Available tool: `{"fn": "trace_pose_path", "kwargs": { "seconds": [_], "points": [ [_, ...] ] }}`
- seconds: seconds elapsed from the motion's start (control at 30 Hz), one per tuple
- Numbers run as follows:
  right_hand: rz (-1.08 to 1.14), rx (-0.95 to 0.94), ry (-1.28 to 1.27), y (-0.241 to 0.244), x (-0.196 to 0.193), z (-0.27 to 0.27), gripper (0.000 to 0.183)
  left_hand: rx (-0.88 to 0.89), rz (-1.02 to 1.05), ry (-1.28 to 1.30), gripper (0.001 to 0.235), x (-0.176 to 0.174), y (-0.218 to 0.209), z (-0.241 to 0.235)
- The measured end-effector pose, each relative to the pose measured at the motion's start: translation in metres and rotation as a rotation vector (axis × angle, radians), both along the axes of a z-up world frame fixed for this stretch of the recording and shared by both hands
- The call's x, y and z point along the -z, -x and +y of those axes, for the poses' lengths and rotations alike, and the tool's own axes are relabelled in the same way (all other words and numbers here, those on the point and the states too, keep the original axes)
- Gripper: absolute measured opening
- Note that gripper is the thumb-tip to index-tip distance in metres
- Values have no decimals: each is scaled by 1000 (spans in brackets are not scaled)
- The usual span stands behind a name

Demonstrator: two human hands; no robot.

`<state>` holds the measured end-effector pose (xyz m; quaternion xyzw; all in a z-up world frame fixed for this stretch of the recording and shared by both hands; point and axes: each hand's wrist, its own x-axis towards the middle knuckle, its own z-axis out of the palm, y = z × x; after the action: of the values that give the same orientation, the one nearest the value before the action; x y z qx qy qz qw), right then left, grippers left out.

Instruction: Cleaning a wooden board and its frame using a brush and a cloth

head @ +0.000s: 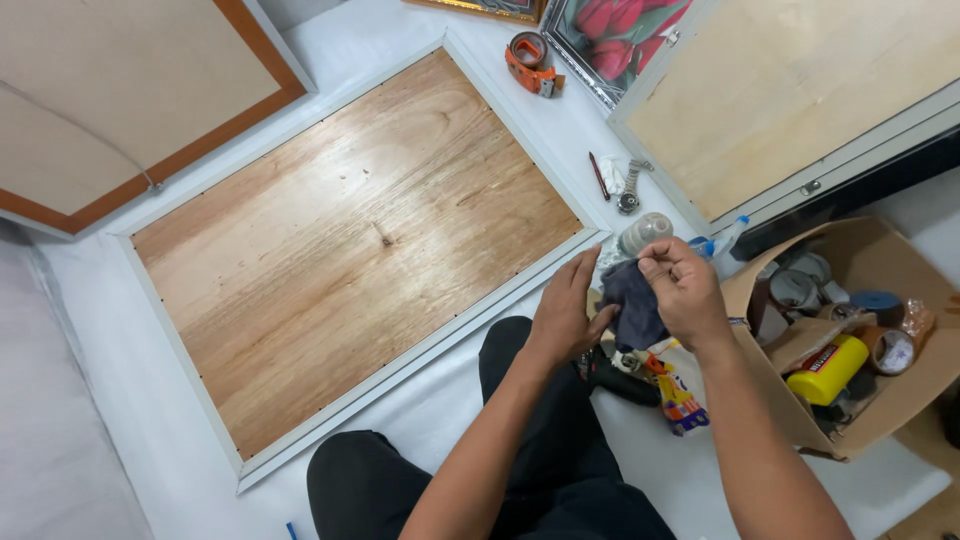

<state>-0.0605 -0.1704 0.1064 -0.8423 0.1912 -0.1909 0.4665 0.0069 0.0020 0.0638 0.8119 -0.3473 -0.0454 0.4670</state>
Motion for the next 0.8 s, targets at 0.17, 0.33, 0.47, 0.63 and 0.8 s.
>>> {"fn": "trace_pose_path", "kwargs": {
  "seconds": [0.17,0.33,0.47,0.63,0.8],
  "points": [
    [-210,-157,-680,6,-85,28,29,-228,-59,252,52,-47,-9,38],
    [-275,-317,-857,1,-94,72,59,-779,446,240,56,-32,3,84],
    [-270,-530,-1071,-7,-77,120,62,-457,947,530,77,-62,28,112],
    [-128,-457,-1321,-13,-62,165,39,-327,922,1110,21,-62,14,162],
    [313,-388,-1313,-3,3,189,15,-285,897,1292,22,-84,16,211]
  ]
}}
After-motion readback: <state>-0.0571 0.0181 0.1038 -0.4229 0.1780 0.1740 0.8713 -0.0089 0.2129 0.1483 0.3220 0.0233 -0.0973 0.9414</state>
